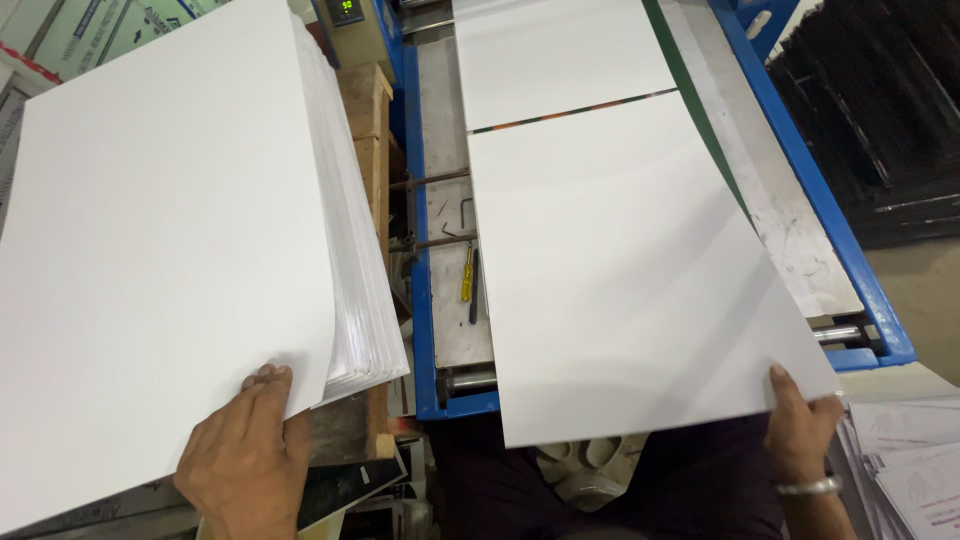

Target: The person repeatedly picks up a single white sheet from a stack on the left and places it onto a conveyor belt to feed it into a laminating machine. The person maintains a steady rhythm, ensuring each sheet is fed individually into the rollers.

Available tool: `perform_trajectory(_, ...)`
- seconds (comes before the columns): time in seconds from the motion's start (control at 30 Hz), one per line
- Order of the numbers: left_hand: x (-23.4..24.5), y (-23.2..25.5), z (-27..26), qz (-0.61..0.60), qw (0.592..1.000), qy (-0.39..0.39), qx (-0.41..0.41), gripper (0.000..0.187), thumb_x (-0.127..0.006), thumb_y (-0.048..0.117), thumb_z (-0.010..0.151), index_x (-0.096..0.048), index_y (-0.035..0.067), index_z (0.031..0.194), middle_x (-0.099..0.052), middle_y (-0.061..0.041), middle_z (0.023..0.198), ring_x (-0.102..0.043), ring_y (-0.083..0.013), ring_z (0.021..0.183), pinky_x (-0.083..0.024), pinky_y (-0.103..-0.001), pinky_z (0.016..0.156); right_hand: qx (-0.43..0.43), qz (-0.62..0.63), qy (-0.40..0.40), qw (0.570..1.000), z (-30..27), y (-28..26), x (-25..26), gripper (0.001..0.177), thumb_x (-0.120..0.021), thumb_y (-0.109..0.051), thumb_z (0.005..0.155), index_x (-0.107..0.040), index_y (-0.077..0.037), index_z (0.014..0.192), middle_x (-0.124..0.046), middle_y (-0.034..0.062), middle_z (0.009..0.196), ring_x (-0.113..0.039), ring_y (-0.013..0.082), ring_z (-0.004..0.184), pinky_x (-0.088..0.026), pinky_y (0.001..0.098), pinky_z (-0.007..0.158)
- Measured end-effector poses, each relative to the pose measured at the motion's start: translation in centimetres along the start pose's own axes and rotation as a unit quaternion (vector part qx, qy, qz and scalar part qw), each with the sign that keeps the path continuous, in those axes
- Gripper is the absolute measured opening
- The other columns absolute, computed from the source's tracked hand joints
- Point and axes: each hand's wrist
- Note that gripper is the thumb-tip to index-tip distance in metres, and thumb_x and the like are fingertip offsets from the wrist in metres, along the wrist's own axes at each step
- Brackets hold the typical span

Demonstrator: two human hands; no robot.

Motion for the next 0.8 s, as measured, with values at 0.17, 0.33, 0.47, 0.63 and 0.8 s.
perform_trajectory(0.17,0.3,0.3,0.0,-0.003,1.000,-0.026,0.014,0.040,-0.086,0.011,0.072,-0.077,0.011,0.111,-0.078,-0.002,0.111,-0.074,-0.0194,0.106,-0.059,-0.034,0.088,0.035,0.127,0.012,0.991,3.6,-0.2,-4.4,0.039,-0.069,-0.013,0.101,-0.051,0.008,0.127,-0.060,0.0120,0.119,-0.059,0.0192,0.108,-0.050,0.0298,0.091)
perform_trajectory(0.33,0.4,0.6,0.1,-0.005,0.999,-0.029,0.025,0.043,-0.087,0.011,0.070,-0.077,0.011,0.111,-0.078,-0.002,0.111,-0.075,-0.0193,0.106,-0.059,-0.034,0.088,0.028,0.177,0.011,0.984,7.0,1.5,-8.0,0.047,-0.068,-0.012,0.099,-0.047,0.011,0.134,-0.059,0.0170,0.131,-0.060,0.0228,0.117,-0.052,0.0311,0.099)
perform_trajectory(0.47,0.3,0.7,0.0,-0.002,0.999,-0.027,0.026,0.045,-0.087,0.011,0.069,-0.077,0.012,0.113,-0.077,-0.003,0.113,-0.074,-0.0193,0.107,-0.059,-0.034,0.089,-0.082,0.205,0.008,0.975,8.7,0.8,-9.8,0.048,-0.068,-0.015,0.097,-0.045,0.007,0.133,-0.060,0.0172,0.128,-0.062,0.0242,0.113,-0.055,0.0340,0.095)
perform_trajectory(0.63,0.6,0.8,0.2,0.003,0.999,-0.037,0.026,0.045,-0.087,0.011,0.069,-0.077,0.013,0.113,-0.077,-0.002,0.113,-0.074,-0.0191,0.107,-0.059,-0.034,0.088,-0.155,0.216,-0.119,0.956,8.4,-0.9,-10.1,0.046,-0.063,-0.022,0.107,-0.050,0.011,0.135,-0.059,0.0238,0.125,-0.063,0.0302,0.102,-0.054,0.0417,0.082)
perform_trajectory(0.8,1.6,0.0,1.0,0.023,0.991,-0.130,0.006,0.062,-0.089,0.022,0.060,-0.074,0.014,0.120,-0.076,-0.002,0.119,-0.072,-0.0194,0.105,-0.059,-0.034,0.088,-0.170,0.191,-0.181,0.950,7.7,-1.1,-9.4,0.049,-0.052,-0.017,0.107,-0.038,0.014,0.142,-0.056,0.0279,0.132,-0.067,0.0340,0.111,-0.062,0.0440,0.093)
Point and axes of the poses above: each hand's wrist, its own z-axis towards the middle knuckle, its own x-axis out of the back of the hand, y = z × x
